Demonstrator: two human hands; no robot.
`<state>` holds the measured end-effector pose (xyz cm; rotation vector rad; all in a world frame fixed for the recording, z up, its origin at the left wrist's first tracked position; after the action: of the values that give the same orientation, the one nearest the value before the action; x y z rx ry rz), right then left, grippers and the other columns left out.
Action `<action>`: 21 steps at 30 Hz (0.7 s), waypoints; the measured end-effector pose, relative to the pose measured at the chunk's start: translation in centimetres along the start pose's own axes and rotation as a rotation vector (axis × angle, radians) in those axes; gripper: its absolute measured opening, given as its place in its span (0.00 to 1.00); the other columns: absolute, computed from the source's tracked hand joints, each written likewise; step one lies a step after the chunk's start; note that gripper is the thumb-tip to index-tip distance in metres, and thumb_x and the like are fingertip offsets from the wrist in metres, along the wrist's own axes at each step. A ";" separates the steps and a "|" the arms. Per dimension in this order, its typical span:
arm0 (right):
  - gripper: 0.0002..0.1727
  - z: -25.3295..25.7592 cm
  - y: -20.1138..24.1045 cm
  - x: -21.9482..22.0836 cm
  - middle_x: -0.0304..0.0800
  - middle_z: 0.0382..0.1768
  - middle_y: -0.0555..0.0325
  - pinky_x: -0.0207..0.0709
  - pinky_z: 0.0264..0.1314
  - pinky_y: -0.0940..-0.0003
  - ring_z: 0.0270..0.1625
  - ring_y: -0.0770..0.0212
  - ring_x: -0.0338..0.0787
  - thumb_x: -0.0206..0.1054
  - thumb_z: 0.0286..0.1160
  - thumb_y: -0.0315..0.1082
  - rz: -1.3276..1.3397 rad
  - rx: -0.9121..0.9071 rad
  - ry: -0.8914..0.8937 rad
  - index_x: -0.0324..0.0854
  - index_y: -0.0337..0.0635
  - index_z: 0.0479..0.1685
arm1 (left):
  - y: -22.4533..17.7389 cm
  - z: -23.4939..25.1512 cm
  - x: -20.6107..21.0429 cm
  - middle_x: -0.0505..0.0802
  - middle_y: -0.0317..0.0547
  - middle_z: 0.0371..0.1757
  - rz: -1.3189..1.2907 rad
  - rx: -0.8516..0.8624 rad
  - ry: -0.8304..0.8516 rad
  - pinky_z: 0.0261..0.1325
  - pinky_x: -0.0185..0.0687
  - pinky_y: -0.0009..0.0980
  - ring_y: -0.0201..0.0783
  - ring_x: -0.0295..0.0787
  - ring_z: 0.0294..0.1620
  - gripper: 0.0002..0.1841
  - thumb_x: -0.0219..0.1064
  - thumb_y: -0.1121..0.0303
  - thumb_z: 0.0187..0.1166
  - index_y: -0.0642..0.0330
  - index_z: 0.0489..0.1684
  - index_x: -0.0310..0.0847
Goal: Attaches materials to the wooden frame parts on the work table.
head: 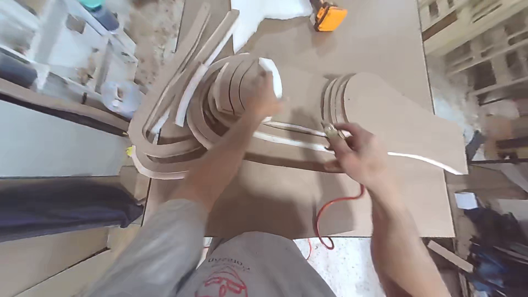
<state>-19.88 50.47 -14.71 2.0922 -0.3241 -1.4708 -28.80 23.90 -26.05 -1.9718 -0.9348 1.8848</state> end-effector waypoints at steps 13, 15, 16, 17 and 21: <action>0.15 5.5 2.8 1.5 0.92 0.27 0.60 0.85 0.26 0.56 0.22 0.63 0.88 0.64 0.80 0.39 0.062 -0.175 -0.095 0.87 0.49 0.61 | -2.1 -5.0 1.3 0.93 0.50 0.37 -1.741 -0.212 0.522 0.26 0.86 0.33 0.39 0.89 0.25 0.30 0.33 0.49 0.90 0.60 0.49 0.81; 0.14 4.7 3.0 1.9 0.92 0.27 0.63 0.87 0.27 0.63 0.23 0.67 0.88 0.65 0.81 0.40 0.157 -0.190 -0.003 0.88 0.52 0.60 | -0.9 -5.5 0.1 0.94 0.51 0.40 -1.756 -0.007 0.559 0.23 0.84 0.29 0.35 0.86 0.22 0.35 0.31 0.44 0.90 0.62 0.54 0.81; 0.15 4.1 2.9 2.0 0.90 0.26 0.64 0.85 0.27 0.64 0.23 0.68 0.87 0.64 0.80 0.41 0.184 -0.198 -0.013 0.87 0.52 0.61 | 0.0 -5.9 -1.2 0.94 0.50 0.43 -1.692 0.074 0.527 0.23 0.83 0.26 0.33 0.85 0.22 0.29 0.33 0.51 0.91 0.63 0.56 0.79; 0.15 3.4 2.5 1.8 0.90 0.27 0.65 0.86 0.26 0.67 0.23 0.70 0.87 0.64 0.81 0.41 0.208 -0.214 -0.027 0.86 0.51 0.62 | 1.1 -6.7 -3.4 0.94 0.47 0.43 -1.559 0.077 0.447 0.24 0.84 0.24 0.31 0.85 0.22 0.20 0.40 0.60 0.90 0.61 0.58 0.77; 0.18 0.3 -1.5 1.3 0.89 0.27 0.72 0.83 0.28 0.79 0.24 0.79 0.85 0.65 0.81 0.41 0.352 -0.269 -0.003 0.85 0.43 0.63 | 9.9 -10.1 -12.8 0.92 0.44 0.47 -1.091 -0.246 0.006 0.41 0.91 0.36 0.38 0.92 0.37 0.19 0.54 0.61 0.89 0.54 0.74 0.71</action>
<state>-19.87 50.95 -16.71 1.7186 -0.4444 -1.2328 -15.82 11.16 -20.45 -1.0939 -1.7960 1.1395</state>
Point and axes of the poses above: each hand's wrist, its own z-axis towards the middle knuckle, its own x-axis out of the palm, y = z × x, the point moved 1 cm from there along z, towards the middle knuckle
